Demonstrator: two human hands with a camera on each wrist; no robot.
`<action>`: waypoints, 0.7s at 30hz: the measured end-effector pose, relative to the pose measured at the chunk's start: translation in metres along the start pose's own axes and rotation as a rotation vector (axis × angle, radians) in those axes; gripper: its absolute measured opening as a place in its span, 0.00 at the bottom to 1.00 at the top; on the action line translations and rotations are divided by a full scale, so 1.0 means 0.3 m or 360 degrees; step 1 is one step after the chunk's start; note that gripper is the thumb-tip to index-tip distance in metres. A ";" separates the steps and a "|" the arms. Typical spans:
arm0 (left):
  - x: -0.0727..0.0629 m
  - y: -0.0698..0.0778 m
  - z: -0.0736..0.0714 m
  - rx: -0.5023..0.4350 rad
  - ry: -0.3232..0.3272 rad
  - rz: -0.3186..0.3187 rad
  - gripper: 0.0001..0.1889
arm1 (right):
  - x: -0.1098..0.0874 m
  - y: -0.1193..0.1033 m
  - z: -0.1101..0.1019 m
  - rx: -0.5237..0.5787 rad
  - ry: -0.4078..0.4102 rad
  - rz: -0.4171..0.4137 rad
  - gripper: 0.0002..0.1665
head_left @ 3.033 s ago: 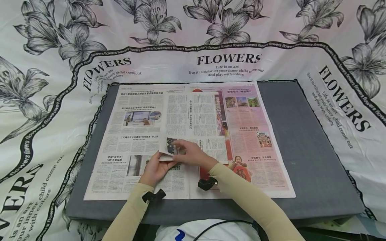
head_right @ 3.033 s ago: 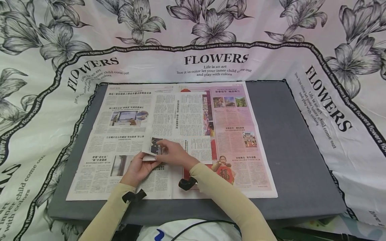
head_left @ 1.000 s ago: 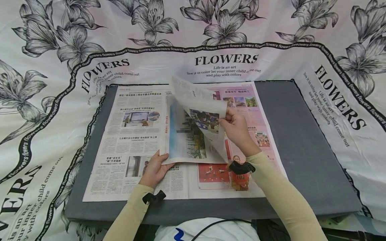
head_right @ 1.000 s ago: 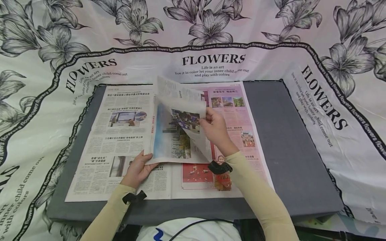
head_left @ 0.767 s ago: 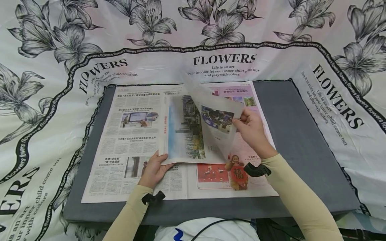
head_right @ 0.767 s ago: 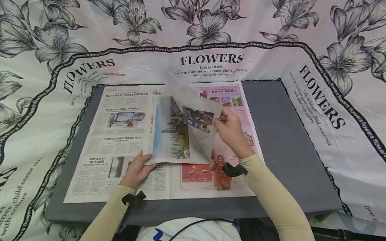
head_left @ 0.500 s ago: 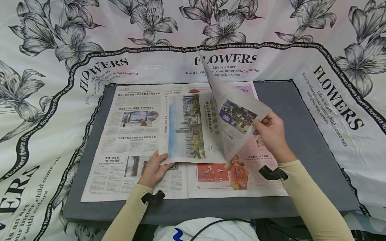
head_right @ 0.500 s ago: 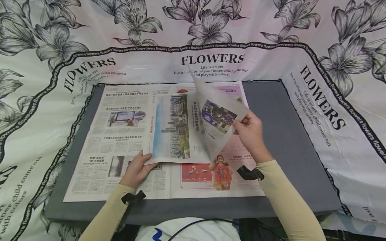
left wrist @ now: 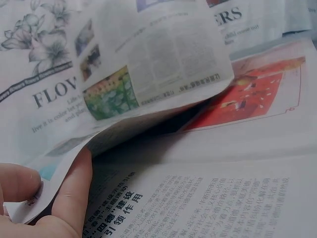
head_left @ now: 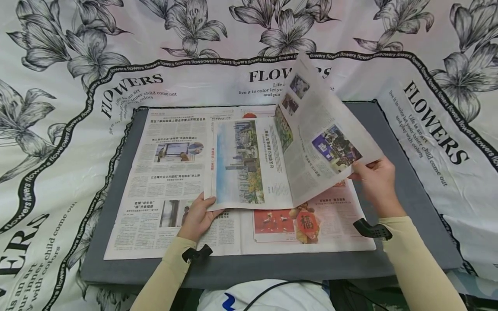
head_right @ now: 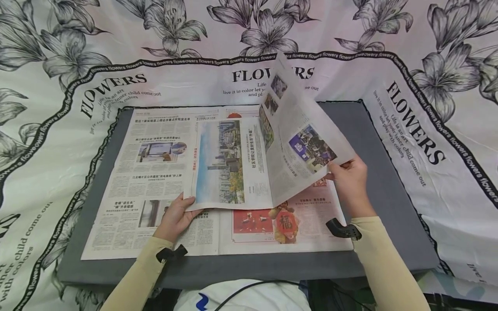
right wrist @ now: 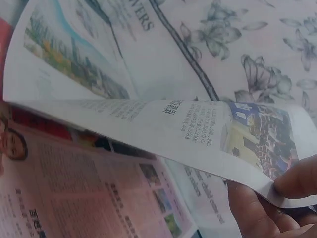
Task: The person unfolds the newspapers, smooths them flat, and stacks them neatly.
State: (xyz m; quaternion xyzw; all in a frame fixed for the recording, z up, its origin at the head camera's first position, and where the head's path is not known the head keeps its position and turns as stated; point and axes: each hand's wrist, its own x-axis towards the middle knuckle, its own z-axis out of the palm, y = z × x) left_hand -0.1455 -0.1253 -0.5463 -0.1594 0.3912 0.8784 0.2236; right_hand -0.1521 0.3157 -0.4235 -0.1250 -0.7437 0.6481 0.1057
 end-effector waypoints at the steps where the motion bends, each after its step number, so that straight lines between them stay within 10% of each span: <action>1: -0.002 0.001 0.000 -0.0001 -0.0007 0.0003 0.34 | 0.000 0.001 -0.010 0.0071 0.0009 0.0019 0.23; 21: -0.001 0.006 0.009 0.0059 -0.0008 0.0008 0.32 | -0.016 0.192 -0.142 0.0312 0.0217 0.0471 0.33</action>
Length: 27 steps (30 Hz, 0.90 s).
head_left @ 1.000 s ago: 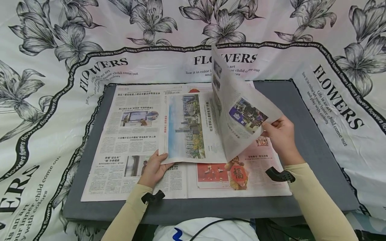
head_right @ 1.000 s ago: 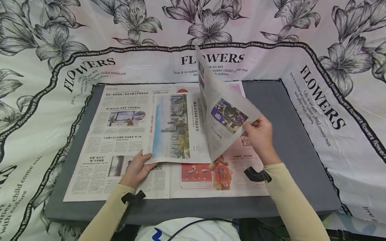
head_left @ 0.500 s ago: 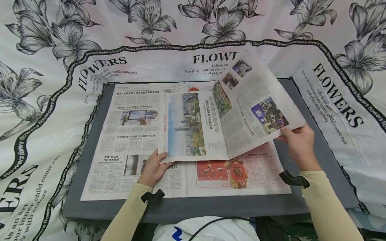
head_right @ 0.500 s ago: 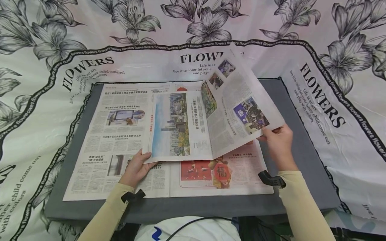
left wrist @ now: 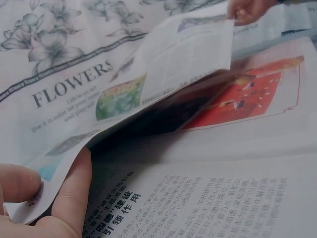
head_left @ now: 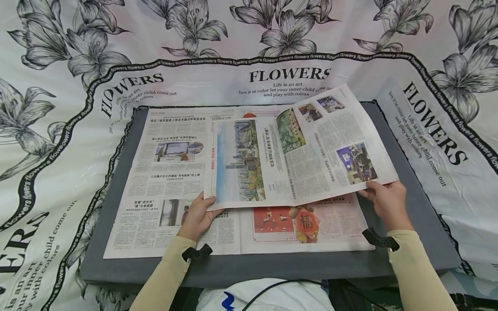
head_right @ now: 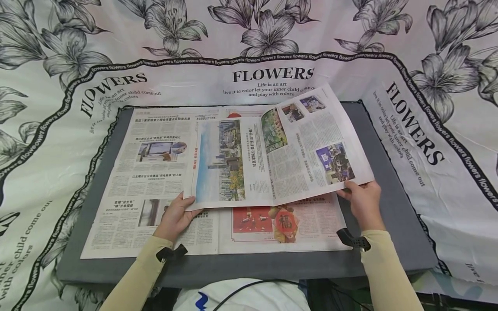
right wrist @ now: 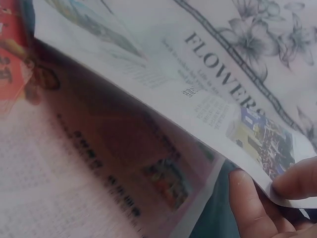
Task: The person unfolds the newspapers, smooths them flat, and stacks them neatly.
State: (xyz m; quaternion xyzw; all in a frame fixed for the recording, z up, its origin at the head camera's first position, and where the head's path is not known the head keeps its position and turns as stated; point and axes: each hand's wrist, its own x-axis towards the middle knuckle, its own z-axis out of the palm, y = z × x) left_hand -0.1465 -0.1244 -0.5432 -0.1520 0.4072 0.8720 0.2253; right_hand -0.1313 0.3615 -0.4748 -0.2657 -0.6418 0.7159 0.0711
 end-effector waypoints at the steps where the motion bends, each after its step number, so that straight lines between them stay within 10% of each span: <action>1: -0.001 0.000 0.002 -0.0008 -0.0003 -0.0003 0.32 | 0.001 0.013 -0.009 -0.0005 0.0006 0.0022 0.33; 11: -0.010 -0.001 0.007 -0.0037 0.0000 -0.0007 0.34 | 0.000 0.114 -0.056 0.0007 -0.0028 0.0295 0.33; 27: -0.012 -0.001 0.002 -0.0040 -0.0004 -0.0031 0.35 | 0.034 0.177 -0.072 0.0061 -0.0058 0.0359 0.40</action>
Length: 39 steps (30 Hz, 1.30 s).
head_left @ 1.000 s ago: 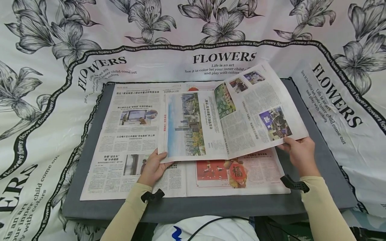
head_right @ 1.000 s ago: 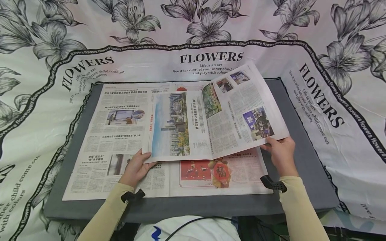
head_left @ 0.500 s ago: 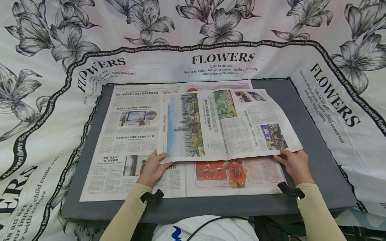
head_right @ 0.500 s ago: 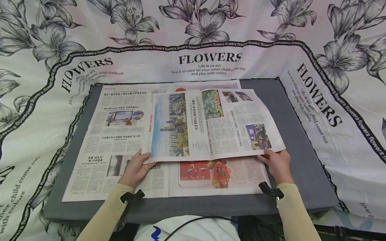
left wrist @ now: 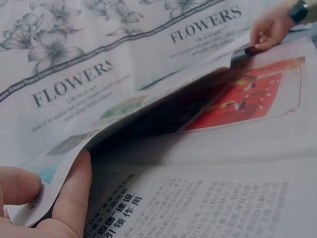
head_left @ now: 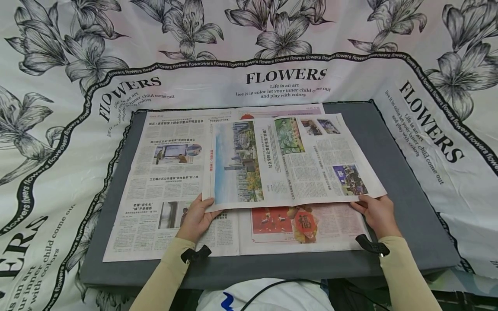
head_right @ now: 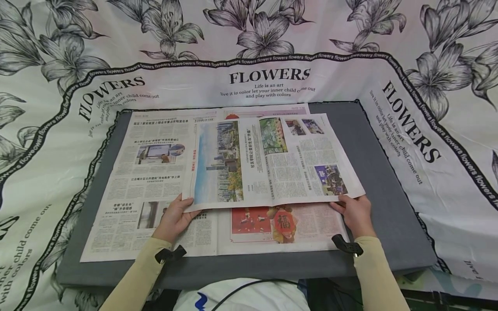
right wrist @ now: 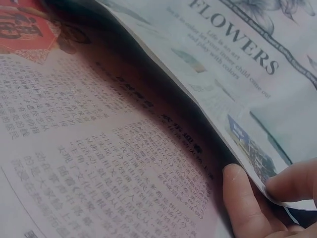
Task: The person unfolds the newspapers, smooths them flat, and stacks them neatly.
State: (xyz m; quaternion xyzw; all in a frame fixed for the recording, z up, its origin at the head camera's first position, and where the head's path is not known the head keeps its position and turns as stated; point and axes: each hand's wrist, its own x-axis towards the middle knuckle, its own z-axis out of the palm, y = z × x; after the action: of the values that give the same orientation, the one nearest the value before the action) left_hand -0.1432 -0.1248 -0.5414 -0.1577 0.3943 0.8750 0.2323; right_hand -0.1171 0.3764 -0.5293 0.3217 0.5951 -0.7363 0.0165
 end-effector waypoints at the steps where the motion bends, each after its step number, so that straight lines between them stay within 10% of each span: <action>1: 0.000 0.000 0.000 0.0011 -0.0002 0.0005 0.35 | 0.002 0.002 -0.002 0.0007 -0.0004 -0.0006 0.40; 11: -0.010 0.031 -0.024 0.0046 0.0081 -0.0002 0.34 | 0.009 -0.033 -0.022 0.0069 -0.0129 -0.0076 0.34; 21: -0.013 0.215 -0.103 0.0023 0.0056 -0.0060 0.37 | 0.024 -0.064 -0.029 -0.0111 -0.0612 0.0070 0.50; 27: 0.009 0.304 -0.142 -0.0156 0.0231 0.0022 0.35 | 0.011 -0.040 0.019 -0.0059 -0.0731 0.0144 0.48; 32: 0.009 0.279 -0.139 -0.0382 0.0357 0.0098 0.32 | -0.006 -0.020 0.093 -0.0121 -0.0748 0.0133 0.45; 39: 0.009 0.141 -0.051 -0.0243 0.0250 0.0043 0.22 | -0.044 0.015 0.133 -0.0381 -0.0703 0.0216 0.42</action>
State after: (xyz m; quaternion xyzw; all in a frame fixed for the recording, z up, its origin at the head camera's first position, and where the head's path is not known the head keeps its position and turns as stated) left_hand -0.1665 -0.1604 -0.5263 -0.2378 0.3455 0.8905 0.1762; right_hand -0.1228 0.3349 -0.5233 0.1881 0.6369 -0.7103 0.2335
